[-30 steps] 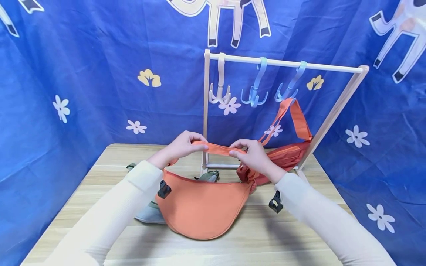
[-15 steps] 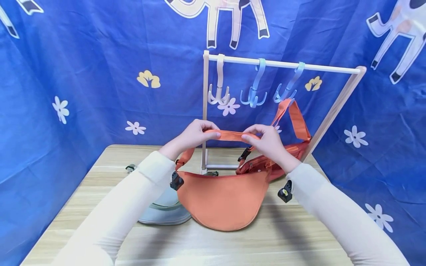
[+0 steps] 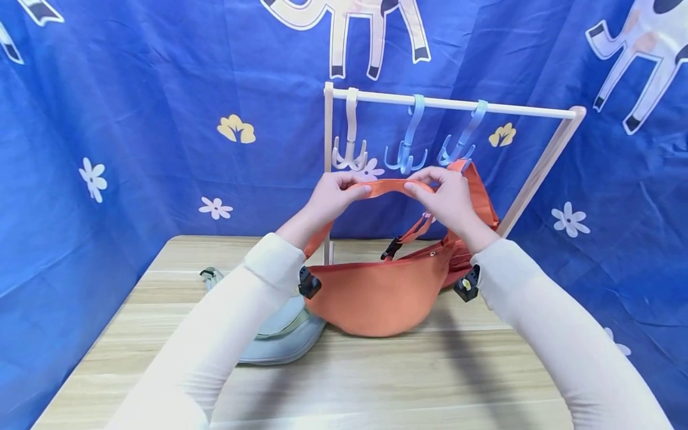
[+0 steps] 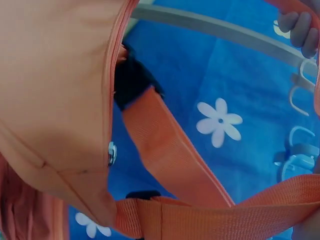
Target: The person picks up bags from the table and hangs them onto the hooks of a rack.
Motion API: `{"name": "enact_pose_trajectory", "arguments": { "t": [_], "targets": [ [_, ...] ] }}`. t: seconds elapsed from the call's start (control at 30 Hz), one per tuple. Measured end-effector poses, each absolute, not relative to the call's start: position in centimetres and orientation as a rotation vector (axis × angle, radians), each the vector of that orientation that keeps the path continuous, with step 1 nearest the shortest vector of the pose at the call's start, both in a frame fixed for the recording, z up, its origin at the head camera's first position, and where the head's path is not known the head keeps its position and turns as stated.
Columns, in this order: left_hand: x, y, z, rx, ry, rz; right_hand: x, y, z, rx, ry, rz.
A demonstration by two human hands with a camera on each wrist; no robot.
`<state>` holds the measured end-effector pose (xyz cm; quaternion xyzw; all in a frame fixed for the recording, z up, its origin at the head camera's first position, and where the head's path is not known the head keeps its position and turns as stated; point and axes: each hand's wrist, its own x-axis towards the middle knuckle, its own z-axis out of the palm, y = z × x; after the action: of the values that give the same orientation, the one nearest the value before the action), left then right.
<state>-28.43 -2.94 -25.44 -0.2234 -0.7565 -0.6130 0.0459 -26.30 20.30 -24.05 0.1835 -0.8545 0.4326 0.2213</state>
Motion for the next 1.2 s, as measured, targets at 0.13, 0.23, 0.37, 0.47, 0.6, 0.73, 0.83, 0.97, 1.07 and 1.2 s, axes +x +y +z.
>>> {"name": "enact_pose_trajectory", "arguments": {
  "t": [0.13,0.23,0.37,0.47,0.6,0.73,0.83,0.97,1.07,1.2],
  "targets": [
    [-28.6,-2.0,-24.9,-0.654,-2.243,-1.812,-26.6,20.3,-23.0,0.454,-2.339,1.153],
    [-28.8,-1.5,-24.5,-0.612,-2.195,-1.81,-26.8,20.2,-22.4,0.418,-2.325,1.152],
    [-29.0,-0.7,-24.1,-0.552,-2.119,-1.88,-27.2,19.9,-21.8,0.379,-2.285,1.167],
    [-29.2,-0.1,-23.7,-0.524,-2.052,-1.922,-27.4,19.8,-21.4,0.368,-2.241,1.178],
    [-29.3,0.8,-23.3,-0.517,-1.969,-1.94,-27.8,19.7,-21.3,0.358,-2.176,1.201],
    [-29.3,1.6,-23.0,-0.51,-1.932,-1.921,-28.3,19.6,-21.4,0.319,-2.121,1.209],
    [-29.3,2.1,-22.8,-0.485,-1.922,-1.916,-28.4,19.6,-21.4,0.289,-2.1,1.205],
    [-29.6,2.6,-23.0,-0.463,-1.932,-1.892,-28.6,19.7,-21.5,0.266,-2.1,1.197],
    [-29.8,2.9,-23.3,-0.452,-1.944,-1.866,-28.7,19.8,-21.7,0.249,-2.111,1.193],
    [-30.1,3.2,-23.7,-0.439,-1.966,-1.844,-28.9,20.0,-22.2,0.243,-2.116,1.211]
  ]
}}
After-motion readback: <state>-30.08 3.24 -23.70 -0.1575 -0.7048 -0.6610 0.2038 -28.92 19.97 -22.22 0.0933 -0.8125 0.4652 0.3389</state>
